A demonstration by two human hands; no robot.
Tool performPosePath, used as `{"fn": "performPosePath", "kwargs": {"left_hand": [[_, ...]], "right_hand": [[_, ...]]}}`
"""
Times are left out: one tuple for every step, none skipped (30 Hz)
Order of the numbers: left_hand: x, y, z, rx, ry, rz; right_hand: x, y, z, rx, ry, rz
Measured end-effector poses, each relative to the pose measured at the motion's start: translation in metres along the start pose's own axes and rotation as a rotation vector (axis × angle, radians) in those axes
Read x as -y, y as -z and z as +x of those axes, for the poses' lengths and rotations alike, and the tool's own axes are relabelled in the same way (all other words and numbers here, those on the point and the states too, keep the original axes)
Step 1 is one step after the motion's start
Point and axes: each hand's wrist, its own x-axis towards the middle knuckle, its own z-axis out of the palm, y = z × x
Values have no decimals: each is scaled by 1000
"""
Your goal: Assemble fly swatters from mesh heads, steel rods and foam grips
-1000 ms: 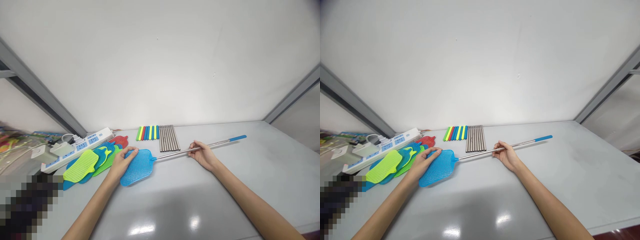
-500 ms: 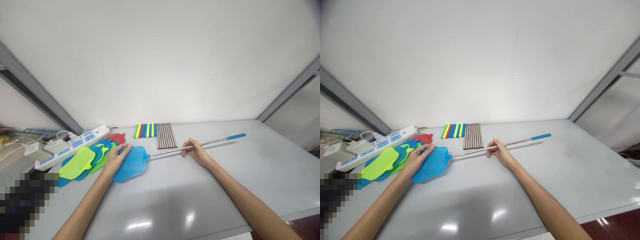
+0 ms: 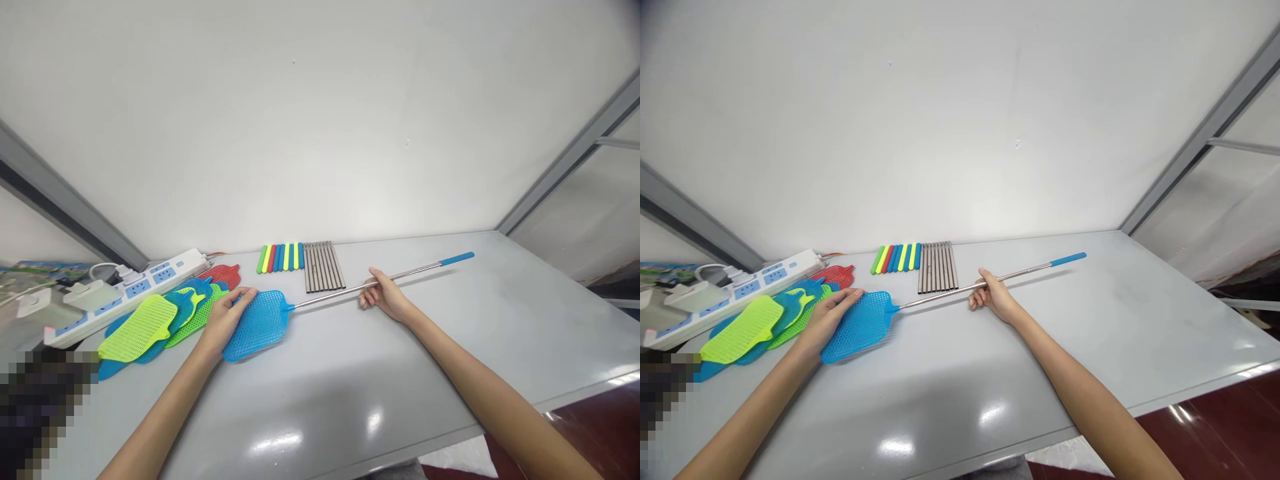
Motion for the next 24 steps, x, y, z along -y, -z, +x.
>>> {"fn": "performPosePath", "kwargs": {"left_hand": [[1,-1,0,4,-6,1],[1,-2,0,10,-12,2],[2,-2,0,16,-16,3],[2,-3,0,20,-20,5],[2,-3,0,19,-23,8],[2,-3,0,14,-24,11],[2,-4,0,10,-25,15],[2,-4,0,8,-25,17],[2,-4,0,8,-25,18],[1,-4,0,11,-25,18],[1,-4,0,14,-26,19],[1,-4,0,16,-28,20],[1,-4,0,16,-30,22],[1,-5,0,13,-33,23],[1,-5,0,10,-37,24],[1,-5,-1,5,-42,25],[2,-5,-1,0,-47,25],[2,-5,-1,-3,-52,26],[2,-5,-1,-5,-56,26],[2,-5,-1,-5,-59,27],[3,-6,-1,-4,-61,27],[3,-6,0,-3,-61,28],[3,-6,0,-3,-62,29],[3,-6,0,-4,-62,31]], "right_hand": [[0,1,0,-2,3,8],[0,1,0,-4,4,19],[0,2,0,-5,3,29],[0,2,0,-7,0,40],[-1,3,0,-10,-3,49],[-1,3,0,-13,-5,57],[-1,3,1,-18,-6,63],[-1,3,1,-22,-7,66],[-1,4,1,-25,-9,69],[-2,4,2,-27,-11,72],[-2,4,2,-27,-12,76],[-2,5,2,-28,-12,81],[-3,5,2,-29,-11,87],[-3,5,2,-29,-10,91],[-3,5,2,-30,-9,94],[-3,5,2,-32,-9,95],[-3,5,2,-34,-10,97],[-3,5,2,-38,-13,97],[-3,5,2,-43,-14,99],[-3,5,2,-49,-16,102],[-3,5,2,-55,-19,103],[-3,5,2,-59,-21,105],[-3,5,2,-63,-23,105],[-3,5,2,-65,-24,105]]}}
